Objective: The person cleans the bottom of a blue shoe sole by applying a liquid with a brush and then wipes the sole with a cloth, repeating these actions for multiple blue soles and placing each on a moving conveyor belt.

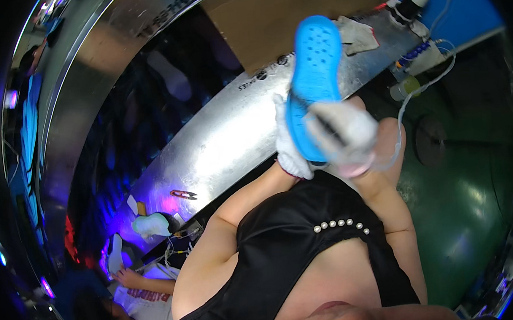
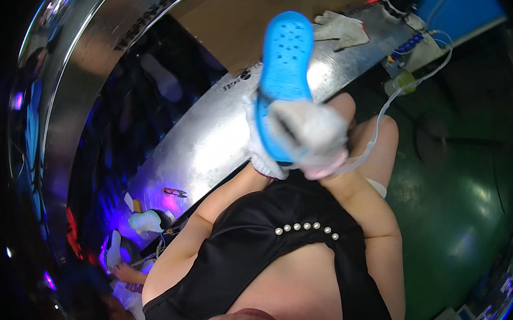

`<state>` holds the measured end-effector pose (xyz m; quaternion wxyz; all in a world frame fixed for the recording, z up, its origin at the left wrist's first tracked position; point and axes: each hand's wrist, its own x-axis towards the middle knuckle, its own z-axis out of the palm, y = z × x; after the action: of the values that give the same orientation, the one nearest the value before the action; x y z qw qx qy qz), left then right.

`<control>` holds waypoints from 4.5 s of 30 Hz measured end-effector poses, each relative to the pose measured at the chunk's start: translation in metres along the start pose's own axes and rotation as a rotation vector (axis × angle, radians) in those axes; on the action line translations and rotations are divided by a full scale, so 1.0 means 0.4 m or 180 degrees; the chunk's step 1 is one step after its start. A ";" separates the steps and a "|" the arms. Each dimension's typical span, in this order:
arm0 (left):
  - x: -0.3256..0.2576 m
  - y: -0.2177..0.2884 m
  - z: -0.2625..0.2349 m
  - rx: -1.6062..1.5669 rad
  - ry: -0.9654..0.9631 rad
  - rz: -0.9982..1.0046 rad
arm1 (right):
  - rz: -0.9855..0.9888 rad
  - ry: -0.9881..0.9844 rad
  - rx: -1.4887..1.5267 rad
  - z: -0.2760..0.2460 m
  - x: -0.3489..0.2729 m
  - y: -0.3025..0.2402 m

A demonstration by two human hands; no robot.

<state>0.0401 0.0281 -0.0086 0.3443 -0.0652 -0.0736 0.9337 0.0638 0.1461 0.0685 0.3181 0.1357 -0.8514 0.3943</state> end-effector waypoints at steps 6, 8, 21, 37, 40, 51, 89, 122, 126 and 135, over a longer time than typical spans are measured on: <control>0.006 -0.009 0.055 0.1355 0.0591 0.0537 | 0.1208 0.0461 0.0876 -0.001 -0.001 0.028; 0.015 0.003 0.022 0.1994 0.0086 0.0446 | -0.0430 -0.0045 -0.0068 -0.005 -0.024 -0.023; 0.032 0.110 0.111 0.1389 -0.0127 -0.0063 | 0.0993 -0.0286 0.0964 -0.016 -0.032 -0.079; 0.053 0.209 0.201 0.3417 -0.0103 -0.1511 | -0.0282 -0.1178 0.0479 -0.069 -0.017 -0.089; 0.040 0.206 0.229 0.3459 0.0194 -0.1457 | -0.0472 -0.1100 0.0384 -0.069 -0.011 -0.052; 0.060 0.115 0.166 0.1067 0.0057 -0.1058 | -0.0787 -0.0348 0.0221 -0.024 -0.033 -0.072; 0.021 0.263 0.313 0.4084 0.1044 -0.1100 | -0.1004 -0.1021 -0.0394 -0.147 0.038 -0.052; -0.290 0.438 0.743 0.8418 0.0839 0.3434 | 0.2005 0.0732 0.2832 -0.070 -0.047 0.001; -0.548 0.697 0.856 1.1268 0.4551 0.4943 | 0.2253 0.0820 0.2871 -0.036 -0.033 -0.011; -0.487 0.652 0.789 0.9066 0.2149 0.5544 | 0.2267 0.0896 0.2826 -0.052 -0.040 0.026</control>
<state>-0.0326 -0.3242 0.2673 0.4502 -0.0731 -0.8843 -0.0996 0.0799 0.1683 0.0621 0.1887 -0.0922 -0.5474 0.8100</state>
